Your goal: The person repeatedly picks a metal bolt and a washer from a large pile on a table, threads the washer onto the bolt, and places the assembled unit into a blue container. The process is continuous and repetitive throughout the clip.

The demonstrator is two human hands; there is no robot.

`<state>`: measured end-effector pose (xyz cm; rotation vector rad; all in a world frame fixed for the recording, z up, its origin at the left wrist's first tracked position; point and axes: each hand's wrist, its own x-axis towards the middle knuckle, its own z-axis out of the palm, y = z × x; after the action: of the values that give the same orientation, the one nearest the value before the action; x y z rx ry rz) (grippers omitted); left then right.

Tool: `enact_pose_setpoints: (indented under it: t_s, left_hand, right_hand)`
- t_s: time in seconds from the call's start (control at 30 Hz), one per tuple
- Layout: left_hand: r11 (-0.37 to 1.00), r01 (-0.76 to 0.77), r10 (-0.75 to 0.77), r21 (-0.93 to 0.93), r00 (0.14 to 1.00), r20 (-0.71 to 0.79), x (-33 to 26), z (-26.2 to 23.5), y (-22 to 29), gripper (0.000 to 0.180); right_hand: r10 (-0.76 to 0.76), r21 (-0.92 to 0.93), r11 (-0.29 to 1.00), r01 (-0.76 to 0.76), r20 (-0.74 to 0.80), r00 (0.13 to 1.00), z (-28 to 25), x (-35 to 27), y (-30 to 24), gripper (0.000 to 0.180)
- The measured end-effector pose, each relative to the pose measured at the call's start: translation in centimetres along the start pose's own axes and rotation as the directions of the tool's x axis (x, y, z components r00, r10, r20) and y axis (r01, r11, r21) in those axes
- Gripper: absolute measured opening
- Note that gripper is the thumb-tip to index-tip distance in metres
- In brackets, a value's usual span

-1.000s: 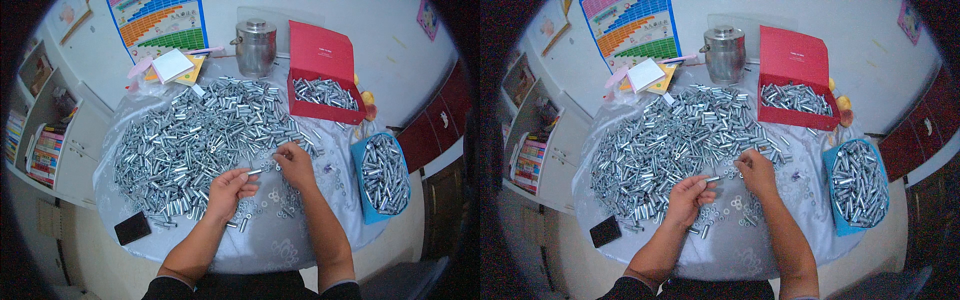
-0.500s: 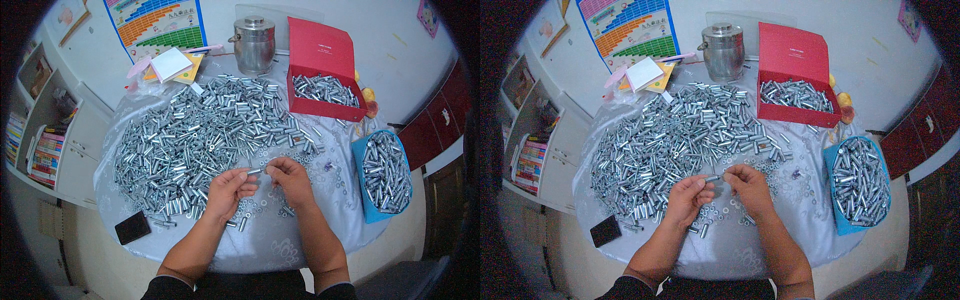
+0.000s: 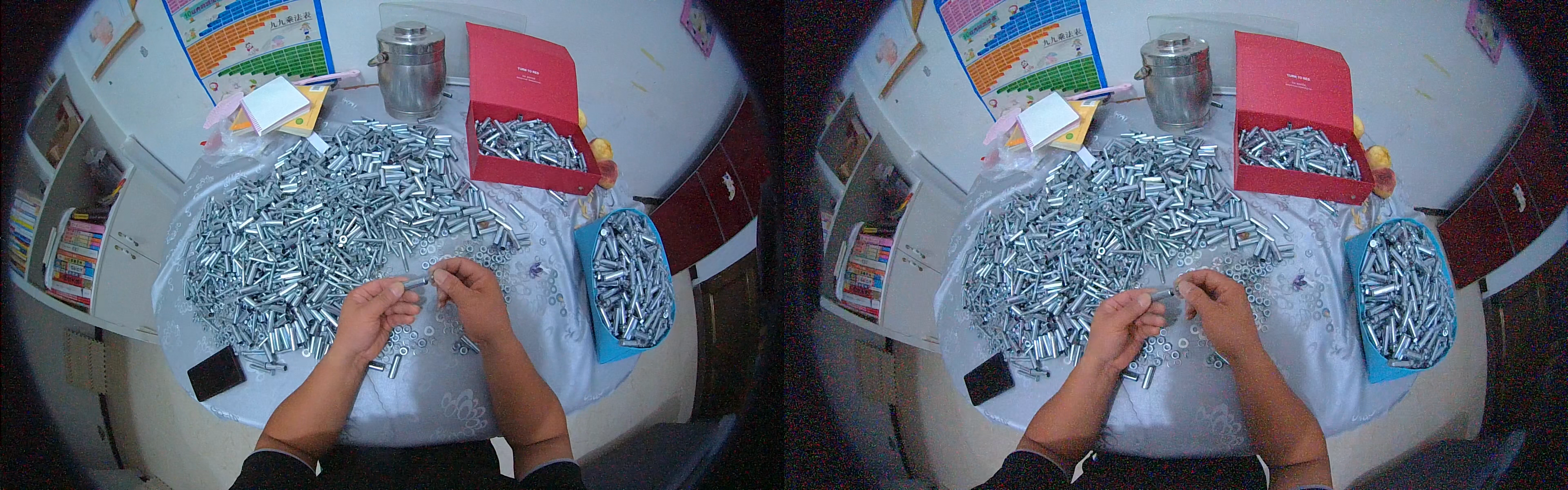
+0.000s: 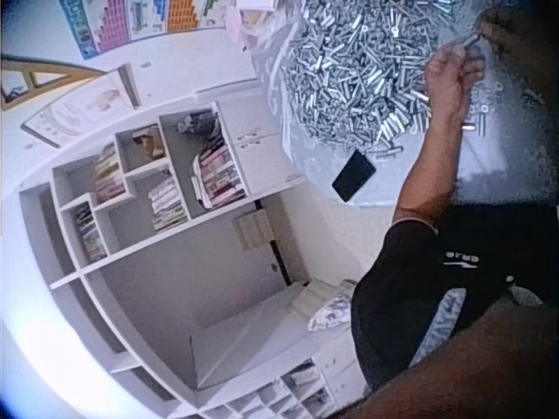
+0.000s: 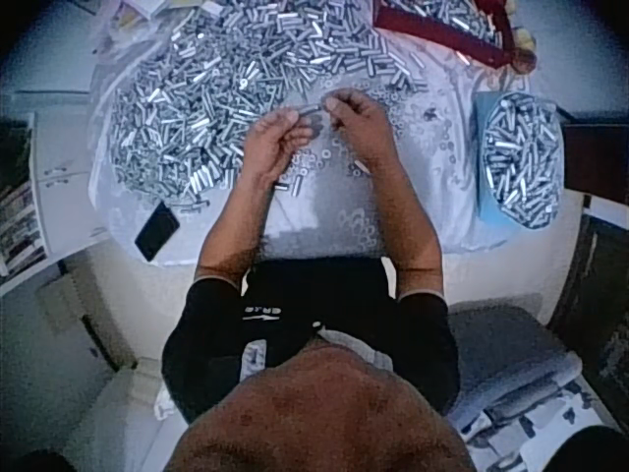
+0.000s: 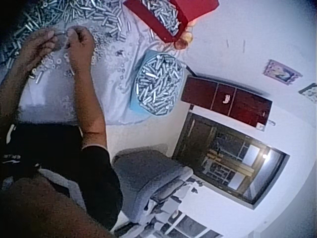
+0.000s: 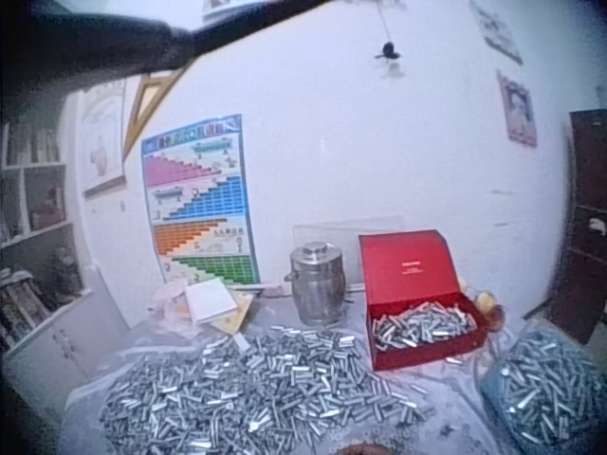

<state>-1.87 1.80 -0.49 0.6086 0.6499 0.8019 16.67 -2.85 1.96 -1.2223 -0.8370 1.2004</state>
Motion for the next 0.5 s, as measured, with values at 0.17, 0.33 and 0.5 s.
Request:
enact_pose_setpoints:
  t_s: [0.17,0.33,0.5]
  left_hand:
    - [0.993,0.042,-0.035,-0.109,0.997,0.065,0.0,-0.12,0.17,0.025]
    - [0.985,0.07,-0.051,-0.159,0.991,0.122,0.04,-0.48,0.07,0.025]
    - [0.979,0.081,-0.06,-0.188,0.992,0.112,0.02,-0.5,0.03,0.025]
  right_hand:
    - [0.051,0.112,0.992,-0.058,0.058,0.997,-0.15,-0.03,-0.22,0.016]
    - [0.066,0.166,0.983,-0.079,0.083,0.994,-0.18,-0.16,-0.18,0.016]
    - [-0.03,-0.055,0.998,0.032,0.037,0.999,0.24,-0.49,-0.63,0.016]
